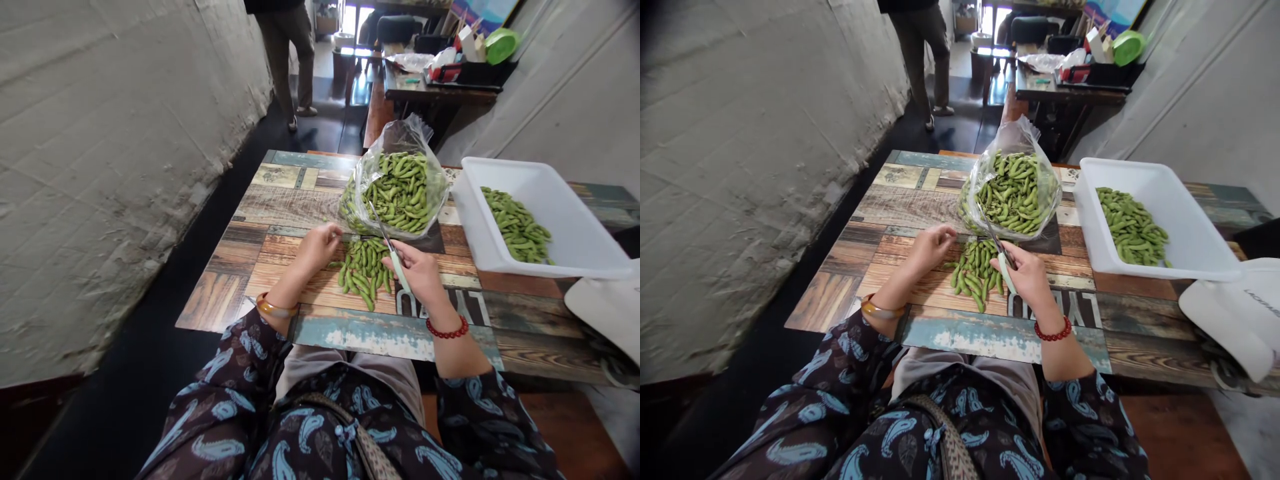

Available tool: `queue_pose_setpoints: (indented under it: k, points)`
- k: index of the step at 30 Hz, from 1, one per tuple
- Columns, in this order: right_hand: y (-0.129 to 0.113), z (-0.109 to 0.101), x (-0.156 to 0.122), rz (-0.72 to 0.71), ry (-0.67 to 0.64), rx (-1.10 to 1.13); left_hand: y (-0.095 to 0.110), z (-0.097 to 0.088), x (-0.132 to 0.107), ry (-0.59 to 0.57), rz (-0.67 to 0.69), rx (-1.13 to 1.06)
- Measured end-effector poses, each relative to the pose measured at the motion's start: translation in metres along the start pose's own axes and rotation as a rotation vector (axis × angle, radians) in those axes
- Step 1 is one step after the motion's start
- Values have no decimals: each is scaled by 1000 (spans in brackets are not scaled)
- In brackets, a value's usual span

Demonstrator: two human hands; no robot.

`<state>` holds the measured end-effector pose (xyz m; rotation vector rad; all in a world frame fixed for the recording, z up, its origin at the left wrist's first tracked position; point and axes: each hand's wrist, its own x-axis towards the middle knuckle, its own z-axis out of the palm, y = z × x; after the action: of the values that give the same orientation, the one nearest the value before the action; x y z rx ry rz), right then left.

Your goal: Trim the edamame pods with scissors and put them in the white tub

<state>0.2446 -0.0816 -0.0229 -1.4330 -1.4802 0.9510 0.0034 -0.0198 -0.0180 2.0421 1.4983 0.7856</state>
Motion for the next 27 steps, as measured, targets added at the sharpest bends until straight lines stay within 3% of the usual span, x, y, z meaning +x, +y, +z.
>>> queue_pose_setpoints:
  k: [5, 10, 27]
  points:
    - [1, 1, 1, 11, -1, 17, 17, 13, -1, -138, 94, 104]
    - [8, 3, 3, 0, -9, 5, 28, 20, 2, -189, 58, 242]
    - [0, 12, 7, -100, 1, -51, 26, -5, -9, -277, 109, 365]
